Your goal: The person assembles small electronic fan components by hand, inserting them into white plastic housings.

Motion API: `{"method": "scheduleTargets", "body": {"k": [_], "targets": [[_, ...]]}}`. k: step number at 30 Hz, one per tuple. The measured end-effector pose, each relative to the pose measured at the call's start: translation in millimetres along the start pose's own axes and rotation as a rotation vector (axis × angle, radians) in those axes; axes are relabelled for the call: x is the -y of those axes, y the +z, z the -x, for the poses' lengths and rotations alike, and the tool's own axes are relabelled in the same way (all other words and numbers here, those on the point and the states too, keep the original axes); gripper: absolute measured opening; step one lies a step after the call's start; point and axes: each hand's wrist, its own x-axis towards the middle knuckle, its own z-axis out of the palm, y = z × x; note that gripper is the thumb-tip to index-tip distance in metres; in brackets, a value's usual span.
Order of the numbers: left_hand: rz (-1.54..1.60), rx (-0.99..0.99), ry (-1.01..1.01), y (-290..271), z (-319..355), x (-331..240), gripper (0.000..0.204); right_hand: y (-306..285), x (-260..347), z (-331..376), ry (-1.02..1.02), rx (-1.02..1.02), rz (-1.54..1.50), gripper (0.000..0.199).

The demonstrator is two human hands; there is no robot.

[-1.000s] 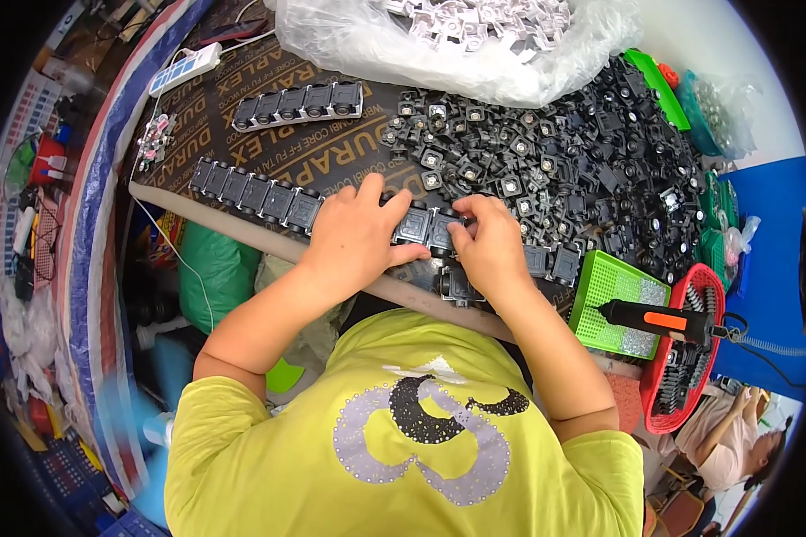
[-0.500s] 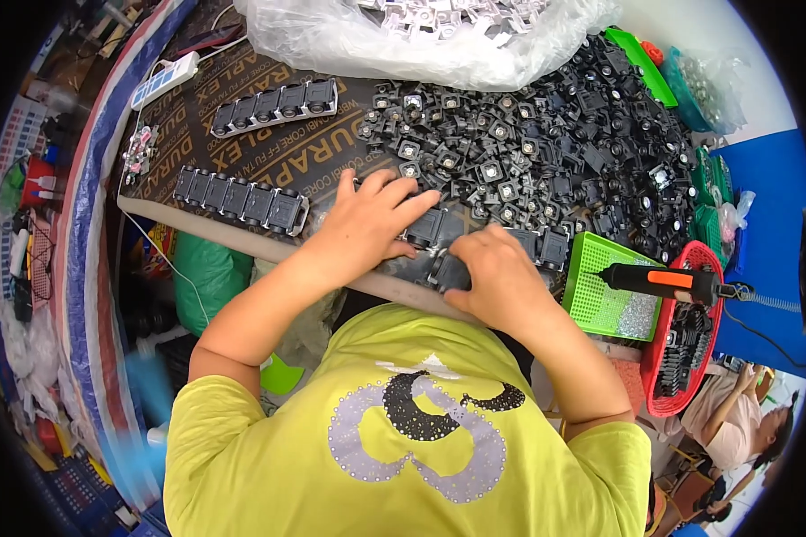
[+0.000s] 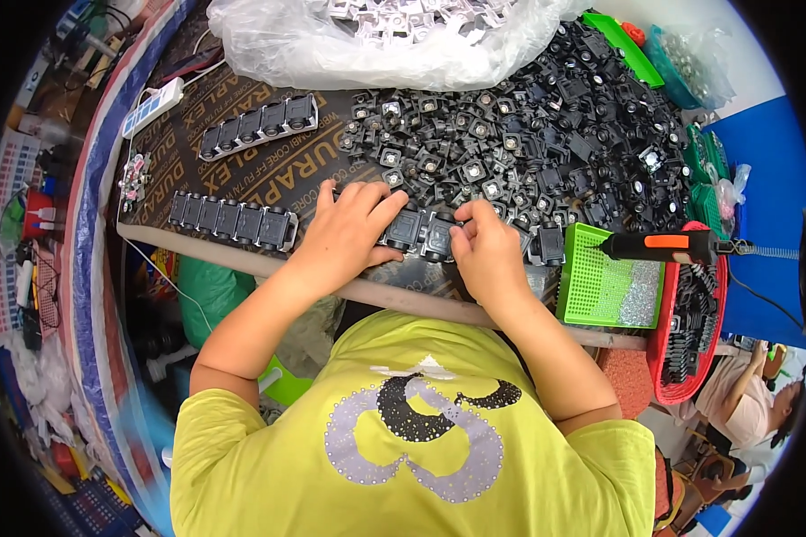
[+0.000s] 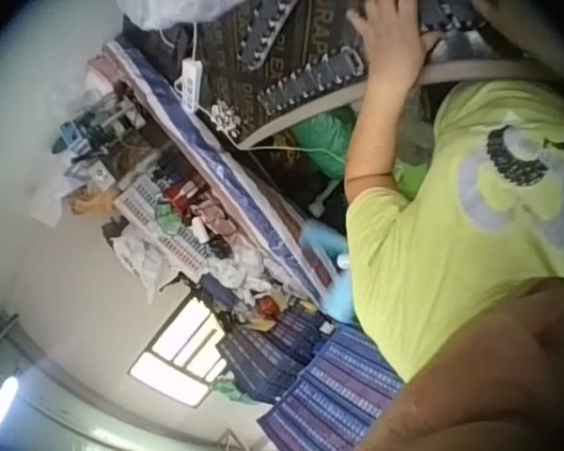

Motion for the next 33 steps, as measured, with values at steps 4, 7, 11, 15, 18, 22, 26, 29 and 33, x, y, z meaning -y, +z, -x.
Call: {"method": "scheduleTargets", "body": {"k": [4, 7, 11, 15, 18, 22, 26, 29, 33], "targets": [[-0.024, 0.008, -0.003, -0.1, -1.2, -3.9, 0.086, 6.3, 3.2, 2.1, -0.037, -0.019, -0.078, 0.020], [-0.056, 0.020, 0.021, -2.7, -4.7, -4.4, 0.086, 7.9, 2.0, -0.6, -0.056, -0.052, -0.049, 0.018], [-0.062, 0.028, 0.019, 0.2, -3.8, -11.5, 0.086, 5.5, 5.8, -4.2, -0.040, -0.035, 0.002, 0.018], [-0.068, 0.013, -0.023, 1.7, -6.0, -12.4, 0.087, 6.2, 7.6, -0.5, -0.156, -0.065, 0.000, 0.019], [-0.062, 0.011, -0.014, -3.7, -6.9, -13.6, 0.091, -20.7, 14.4, -2.6, -0.033, 0.049, -0.056, 0.028], [0.044, -0.033, 0.058, -11.9, -11.1, -18.8, 0.100, -102.3, 6.7, -3.7, -0.096, 0.147, 0.009, 0.038], [0.139, -0.030, 0.168, -0.6, -20.6, -28.2, 0.095, -120.4, 20.3, 26.3, -0.113, 0.420, 0.225, 0.044], [0.142, -0.020, 0.177, 3.9, -23.2, -23.8, 0.085, -105.8, 32.9, 49.0, 0.124, 0.387, 0.530, 0.057], [0.274, 0.099, 0.206, -3.5, -20.3, -12.9, 0.083, -98.5, 19.6, 61.8, -0.134, 0.397, 0.426, 0.051]]}}
